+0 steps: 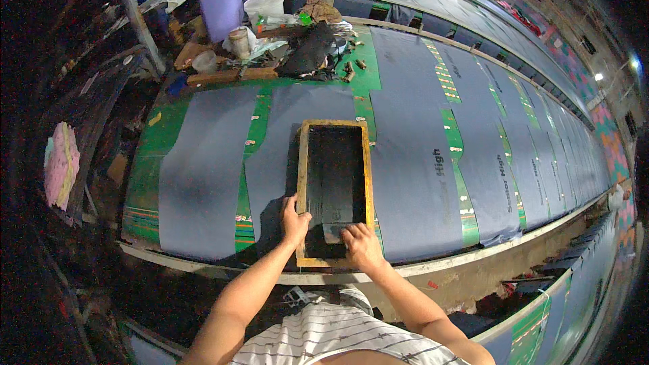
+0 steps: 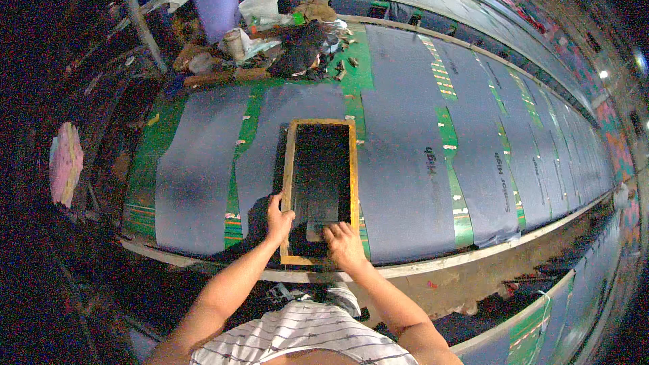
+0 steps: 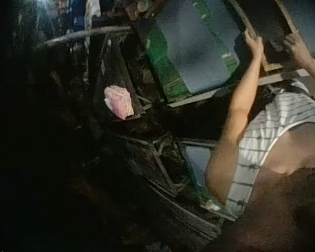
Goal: The person uses a squeegee to spread ink across a screen printing frame placed on a padded surface. They repeatedly pull the squeegee to distribute the ink evenly, then briefly walk to a nearby table to pick up a small container and return to the frame to continue spreading the ink.
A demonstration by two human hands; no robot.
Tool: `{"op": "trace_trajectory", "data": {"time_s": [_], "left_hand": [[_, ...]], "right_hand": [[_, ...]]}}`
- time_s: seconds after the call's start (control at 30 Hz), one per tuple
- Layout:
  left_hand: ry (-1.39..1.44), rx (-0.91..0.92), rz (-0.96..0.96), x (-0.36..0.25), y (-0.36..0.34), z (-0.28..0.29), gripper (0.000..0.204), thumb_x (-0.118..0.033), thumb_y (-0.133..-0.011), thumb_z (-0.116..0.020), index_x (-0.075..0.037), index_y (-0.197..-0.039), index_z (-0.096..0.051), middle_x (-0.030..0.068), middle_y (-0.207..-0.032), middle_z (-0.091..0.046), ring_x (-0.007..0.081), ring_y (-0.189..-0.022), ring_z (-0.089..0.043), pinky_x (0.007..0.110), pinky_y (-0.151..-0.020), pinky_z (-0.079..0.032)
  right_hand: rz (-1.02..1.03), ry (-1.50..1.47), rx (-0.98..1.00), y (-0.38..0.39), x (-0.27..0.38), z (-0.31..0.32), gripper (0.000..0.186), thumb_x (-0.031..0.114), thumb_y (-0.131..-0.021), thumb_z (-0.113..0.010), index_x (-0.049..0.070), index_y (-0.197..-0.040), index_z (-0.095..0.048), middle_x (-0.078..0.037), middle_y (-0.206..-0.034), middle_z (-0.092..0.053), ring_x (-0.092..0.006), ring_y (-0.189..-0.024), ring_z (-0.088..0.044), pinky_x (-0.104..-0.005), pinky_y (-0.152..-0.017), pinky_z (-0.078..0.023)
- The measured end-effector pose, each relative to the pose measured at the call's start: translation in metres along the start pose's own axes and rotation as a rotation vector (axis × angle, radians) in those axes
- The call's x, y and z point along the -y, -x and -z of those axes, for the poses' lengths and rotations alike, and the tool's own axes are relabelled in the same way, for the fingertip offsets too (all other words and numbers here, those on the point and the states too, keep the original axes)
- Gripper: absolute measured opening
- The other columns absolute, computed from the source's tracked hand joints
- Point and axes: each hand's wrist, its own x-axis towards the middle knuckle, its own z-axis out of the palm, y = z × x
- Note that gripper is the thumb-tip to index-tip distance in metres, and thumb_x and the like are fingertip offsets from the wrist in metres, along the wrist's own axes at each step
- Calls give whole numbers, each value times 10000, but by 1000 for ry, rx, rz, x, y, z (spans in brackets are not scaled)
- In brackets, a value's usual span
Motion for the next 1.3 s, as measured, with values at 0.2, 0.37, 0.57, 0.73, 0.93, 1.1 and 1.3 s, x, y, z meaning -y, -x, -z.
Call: {"op": "trace_trajectory", "data": {"time_s": [0.2,0.37,0.57,0.73,0.93,1.1,1.3], "left_hand": [[-42,-18,-23,-1,0,1,608,14,-695,-693,25,-1294,-591,184,-1210,-618,381,-1146,-616,432,-1002,-485],[28,30,-16,1,-4,-1,598,14,-705,-686,11,-1296,-597,183,-1249,-615,375,-1173,-606,430,-1013,-481],[57,35,114,7,-4,0,625,-10,-700,-697,13,-1316,-592,193,-1287,-603,379,-1196,-596,419,-1038,-466],[-5,2,44,13,-5,-4,665,-31,-685,-707,36,-1334,-580,206,-1265,-612,386,-1198,-601,421,-1027,-477],[30,-6,69,2,-2,-2,681,8,-655,-687,38,-1327,-584,192,-1212,-631,367,-1136,-624,416,-999,-491],[87,3,97,0,-1,1,680,30,-645,-671,16,-1321,-600,176,-1178,-634,348,-1114,-631,404,-982,-495],[81,-41,-11,-23,5,9,693,44,-637,-665,20,-1327,-602,151,-1154,-640,306,-1112,-624,373,-980,-490]], "right_hand": [[-4,-2,30,52,39,6,453,151,-740,-712,-3,-1162,-655,-166,-1168,-661,-341,-1104,-606,-456,-1011,-466],[-48,-50,-1,57,44,14,512,82,-708,-745,-4,-1205,-658,-176,-1226,-670,-345,-1159,-620,-447,-1027,-482],[-367,-535,-124,45,18,44,464,271,-897,-741,-14,-1250,-643,-226,-1123,-691,-416,-1066,-658,-481,-960,-511],[-732,-418,-283,39,-32,-2,349,287,-949,-680,4,-1153,-687,-234,-1028,-679,-429,-993,-653,-486,-856,-528],[-703,-368,-213,39,-36,-19,323,332,-960,-665,21,-1039,-696,-243,-924,-656,-458,-866,-640,-525,-782,-522],[-756,-322,-132,32,-27,-12,369,387,-973,-649,28,-1014,-723,-255,-910,-654,-462,-852,-658,-538,-753,-519],[-750,-340,-171,34,-20,-2,413,422,-952,-666,18,-998,-734,-235,-908,-657,-445,-870,-651,-528,-785,-517]]}}
